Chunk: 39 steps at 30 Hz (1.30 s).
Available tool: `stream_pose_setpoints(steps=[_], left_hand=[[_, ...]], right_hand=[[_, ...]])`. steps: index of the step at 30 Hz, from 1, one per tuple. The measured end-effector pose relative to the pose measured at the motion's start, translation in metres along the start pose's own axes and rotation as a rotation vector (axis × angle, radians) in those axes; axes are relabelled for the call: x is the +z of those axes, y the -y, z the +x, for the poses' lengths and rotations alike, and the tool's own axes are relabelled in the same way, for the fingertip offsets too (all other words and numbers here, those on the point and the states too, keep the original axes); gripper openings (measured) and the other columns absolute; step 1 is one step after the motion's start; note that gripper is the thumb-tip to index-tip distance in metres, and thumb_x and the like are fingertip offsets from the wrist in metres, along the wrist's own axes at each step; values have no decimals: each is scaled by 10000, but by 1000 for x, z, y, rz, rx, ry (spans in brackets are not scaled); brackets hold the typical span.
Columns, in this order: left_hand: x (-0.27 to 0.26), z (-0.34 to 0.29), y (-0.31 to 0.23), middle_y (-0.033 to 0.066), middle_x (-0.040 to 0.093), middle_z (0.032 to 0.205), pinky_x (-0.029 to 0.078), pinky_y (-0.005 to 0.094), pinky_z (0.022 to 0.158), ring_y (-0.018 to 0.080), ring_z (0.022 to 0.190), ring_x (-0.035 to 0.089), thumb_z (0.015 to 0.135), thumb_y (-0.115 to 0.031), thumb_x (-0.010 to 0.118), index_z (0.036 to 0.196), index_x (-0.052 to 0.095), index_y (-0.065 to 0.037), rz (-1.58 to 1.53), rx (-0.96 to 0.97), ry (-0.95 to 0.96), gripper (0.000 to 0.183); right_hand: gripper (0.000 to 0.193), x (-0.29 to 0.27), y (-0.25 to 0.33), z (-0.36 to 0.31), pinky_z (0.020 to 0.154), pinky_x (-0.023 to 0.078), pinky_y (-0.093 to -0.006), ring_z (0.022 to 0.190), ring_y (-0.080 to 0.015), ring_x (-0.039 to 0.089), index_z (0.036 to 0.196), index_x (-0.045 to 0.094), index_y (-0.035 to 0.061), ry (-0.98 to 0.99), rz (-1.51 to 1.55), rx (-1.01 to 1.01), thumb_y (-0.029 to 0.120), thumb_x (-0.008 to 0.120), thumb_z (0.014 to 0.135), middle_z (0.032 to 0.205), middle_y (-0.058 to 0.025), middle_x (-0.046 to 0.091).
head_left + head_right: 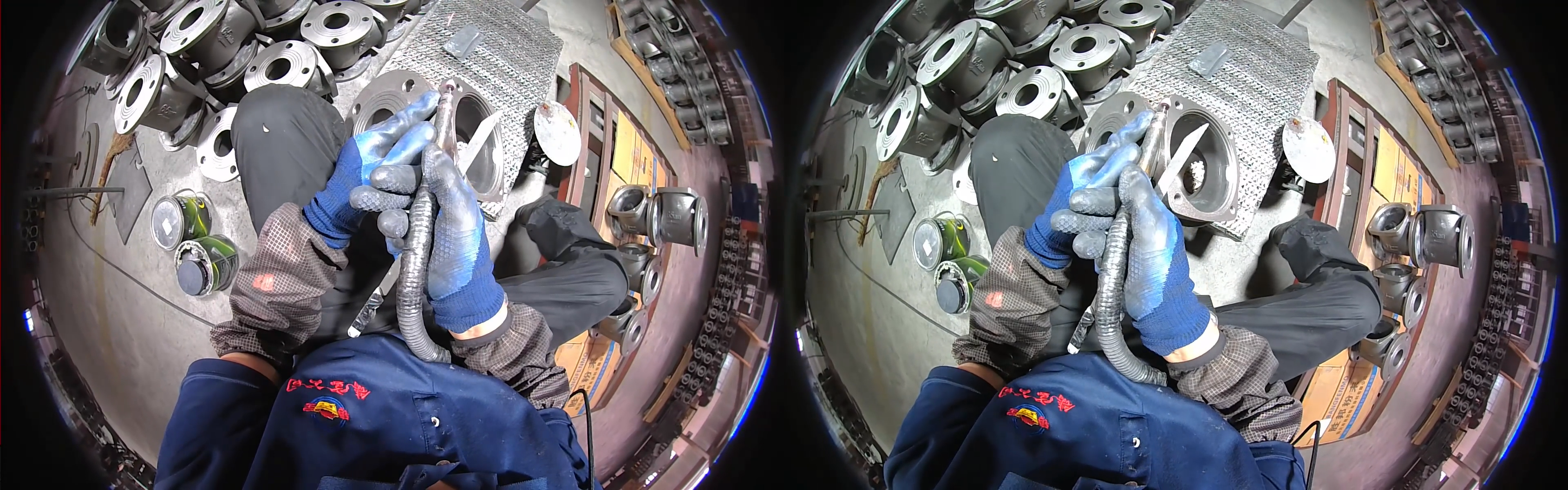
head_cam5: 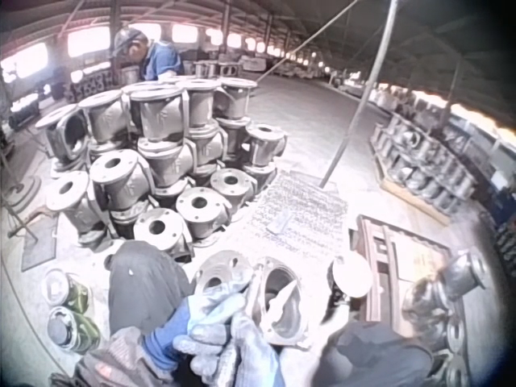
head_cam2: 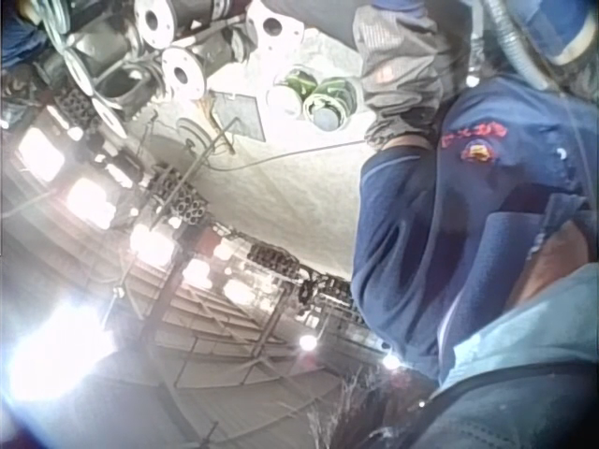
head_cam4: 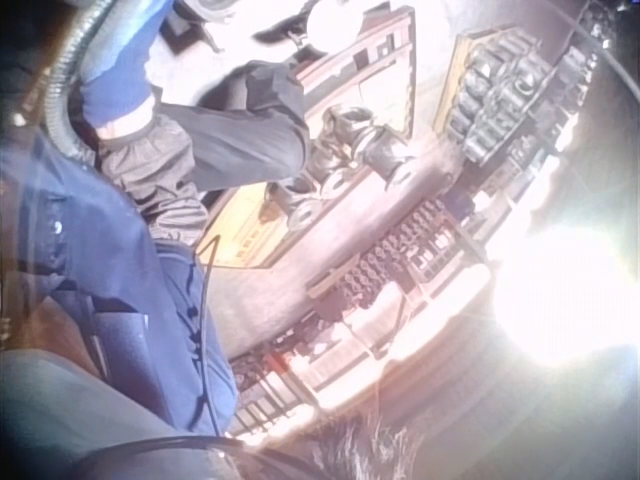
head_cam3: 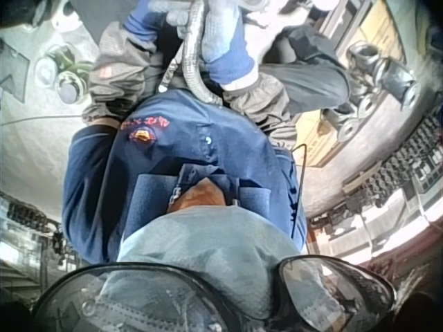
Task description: The person uses a powered tool to polish different surfaces and edges of a metal valve body, turning the object over multiple times by hand.
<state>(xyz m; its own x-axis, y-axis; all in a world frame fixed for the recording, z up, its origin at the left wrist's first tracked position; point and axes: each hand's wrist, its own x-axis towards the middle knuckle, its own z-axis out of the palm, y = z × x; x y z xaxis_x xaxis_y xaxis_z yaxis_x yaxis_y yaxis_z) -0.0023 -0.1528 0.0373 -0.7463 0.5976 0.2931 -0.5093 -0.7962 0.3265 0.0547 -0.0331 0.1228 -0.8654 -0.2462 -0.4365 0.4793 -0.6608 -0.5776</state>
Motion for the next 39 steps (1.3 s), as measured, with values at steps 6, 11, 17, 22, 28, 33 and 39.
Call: stream_pose_setpoints(steps=[6,11,17,22,28,33,39], left_hand=[[37,4,-5,67,583,1093,504,220,806,99,911,590,1025,-209,338,1402,347,-17,669,-65,-474,423],[39,-5,0,97,517,1280,410,275,990,136,1148,503,1027,-415,232,1373,402,-21,379,-22,-507,551],[40,2,-14,151,504,1327,364,343,1039,217,1208,493,1013,-326,265,1364,424,18,1010,-30,-329,516],[38,3,-9,170,539,1291,401,322,992,230,1159,539,962,-361,381,1340,448,41,1191,27,-257,556],[26,6,-2,209,443,1388,245,375,1123,277,1329,379,966,-518,305,1344,416,84,1194,21,-286,719],[32,15,6,155,439,1378,317,322,1056,220,1260,428,905,-409,505,1387,374,23,1158,70,-337,660],[41,16,16,234,447,1377,362,335,1039,316,1280,449,797,-311,692,1422,333,-14,1832,11,-625,780]], right_hand=[[409,8,5,1,430,435,-202,639,-217,660,1107,537,36,-70,-9,2,409,440,971,857,-147,673],[635,-2,27,2,369,376,-217,414,-125,500,985,639,-55,235,-533,127,502,335,972,785,-209,681],[529,-24,33,13,512,474,-224,619,-172,647,1013,612,-47,368,-431,348,447,429,960,888,-148,689],[366,-19,11,9,493,494,-301,595,-184,648,875,650,-11,-8,-724,188,351,598,883,709,-116,661],[202,-29,-4,3,518,482,-381,590,-341,620,828,656,20,-223,-1801,-588,213,697,782,742,-203,648],[246,-39,30,-22,520,491,-345,594,-239,647,849,665,19,-251,-1060,-308,262,635,870,771,-108,690],[412,-135,93,-26,579,520,-280,703,-198,662,996,604,-58,-562,-687,-267,344,536,937,888,-144,666]])
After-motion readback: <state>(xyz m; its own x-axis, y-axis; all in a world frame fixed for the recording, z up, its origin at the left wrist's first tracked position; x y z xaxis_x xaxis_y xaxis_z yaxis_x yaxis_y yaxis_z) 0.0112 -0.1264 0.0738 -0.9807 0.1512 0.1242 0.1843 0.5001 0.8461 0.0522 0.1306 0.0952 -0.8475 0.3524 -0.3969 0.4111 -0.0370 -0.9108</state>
